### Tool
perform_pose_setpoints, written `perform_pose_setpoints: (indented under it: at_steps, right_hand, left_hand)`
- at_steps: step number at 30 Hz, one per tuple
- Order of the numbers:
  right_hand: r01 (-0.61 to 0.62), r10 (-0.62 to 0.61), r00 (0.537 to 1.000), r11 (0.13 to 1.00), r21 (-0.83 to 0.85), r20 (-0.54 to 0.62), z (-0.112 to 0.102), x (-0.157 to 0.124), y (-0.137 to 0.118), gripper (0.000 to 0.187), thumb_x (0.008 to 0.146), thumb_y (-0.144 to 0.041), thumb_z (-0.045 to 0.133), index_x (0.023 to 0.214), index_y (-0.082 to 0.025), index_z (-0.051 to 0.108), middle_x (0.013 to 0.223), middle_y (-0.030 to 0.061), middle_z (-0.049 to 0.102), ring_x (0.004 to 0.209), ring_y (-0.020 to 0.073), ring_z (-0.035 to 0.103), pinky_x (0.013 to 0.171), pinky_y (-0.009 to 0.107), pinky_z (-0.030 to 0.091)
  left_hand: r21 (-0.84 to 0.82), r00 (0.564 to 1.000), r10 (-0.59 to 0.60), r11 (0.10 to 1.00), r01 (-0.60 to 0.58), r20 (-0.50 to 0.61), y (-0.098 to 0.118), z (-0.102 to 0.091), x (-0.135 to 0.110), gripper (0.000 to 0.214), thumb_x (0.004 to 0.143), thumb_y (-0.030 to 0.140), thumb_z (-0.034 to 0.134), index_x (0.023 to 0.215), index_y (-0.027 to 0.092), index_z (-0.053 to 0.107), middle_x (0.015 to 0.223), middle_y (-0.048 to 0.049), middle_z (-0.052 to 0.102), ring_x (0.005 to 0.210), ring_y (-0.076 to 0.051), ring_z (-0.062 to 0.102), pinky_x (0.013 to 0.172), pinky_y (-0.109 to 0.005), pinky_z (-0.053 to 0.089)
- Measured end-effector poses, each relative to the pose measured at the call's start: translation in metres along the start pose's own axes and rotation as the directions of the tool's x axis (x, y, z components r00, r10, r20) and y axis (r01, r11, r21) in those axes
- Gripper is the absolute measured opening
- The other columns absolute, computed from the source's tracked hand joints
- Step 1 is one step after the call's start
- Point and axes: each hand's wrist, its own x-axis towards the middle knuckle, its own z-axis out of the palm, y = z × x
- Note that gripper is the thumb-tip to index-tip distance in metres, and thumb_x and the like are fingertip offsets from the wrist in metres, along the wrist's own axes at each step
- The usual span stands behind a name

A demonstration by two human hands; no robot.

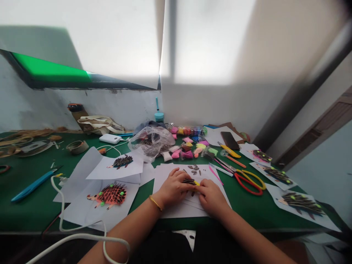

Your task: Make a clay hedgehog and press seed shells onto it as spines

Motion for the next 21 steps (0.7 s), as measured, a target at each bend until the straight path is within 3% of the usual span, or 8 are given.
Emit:
perform_pose_setpoints:
  at_steps: [5, 10, 21]
  right_hand:
    - [0.049, -0.044, 0.994, 0.997, 0.053, -0.097, 0.001, -0.006, 0.006, 0.039, 0.077, -0.007, 0.050, 0.097, -0.028, 0.077, 0.083, 0.0048, 0.057, 0.082, 0.0198, 0.050, 0.074, 0.032, 0.037]
    - [0.107, -0.108, 0.994, 0.993, -0.052, -0.022, 0.000, -0.006, -0.001, 0.038, 0.075, -0.008, 0.053, 0.100, -0.028, 0.074, 0.087, 0.0051, 0.057, 0.084, 0.0208, 0.048, 0.074, 0.033, 0.032]
    - [0.088, -0.083, 0.995, 0.991, -0.103, 0.053, -0.001, -0.004, -0.008, 0.034, 0.076, -0.011, 0.052, 0.098, -0.027, 0.073, 0.089, 0.0061, 0.058, 0.086, 0.0216, 0.047, 0.075, 0.034, 0.032]
  left_hand:
    - [0.004, 1.000, 0.003, 1.000, -0.003, 0.000, 0.000, 0.000, 0.000, 0.030, 0.080, 0.017, 0.064, 0.103, 0.035, 0.072, 0.115, -0.0011, 0.063, 0.113, -0.020, 0.053, 0.114, -0.045, 0.022]
    - [-0.018, 1.000, -0.001, 1.000, 0.001, -0.008, 0.000, 0.001, 0.000, 0.025, 0.081, 0.018, 0.062, 0.097, 0.033, 0.072, 0.114, -0.0014, 0.063, 0.112, -0.020, 0.053, 0.114, -0.046, 0.022]
    - [-0.008, 1.000, -0.002, 1.000, 0.002, -0.006, 0.000, 0.001, 0.000, 0.022, 0.082, 0.020, 0.063, 0.097, 0.033, 0.072, 0.113, -0.0001, 0.063, 0.111, -0.018, 0.053, 0.114, -0.044, 0.022]
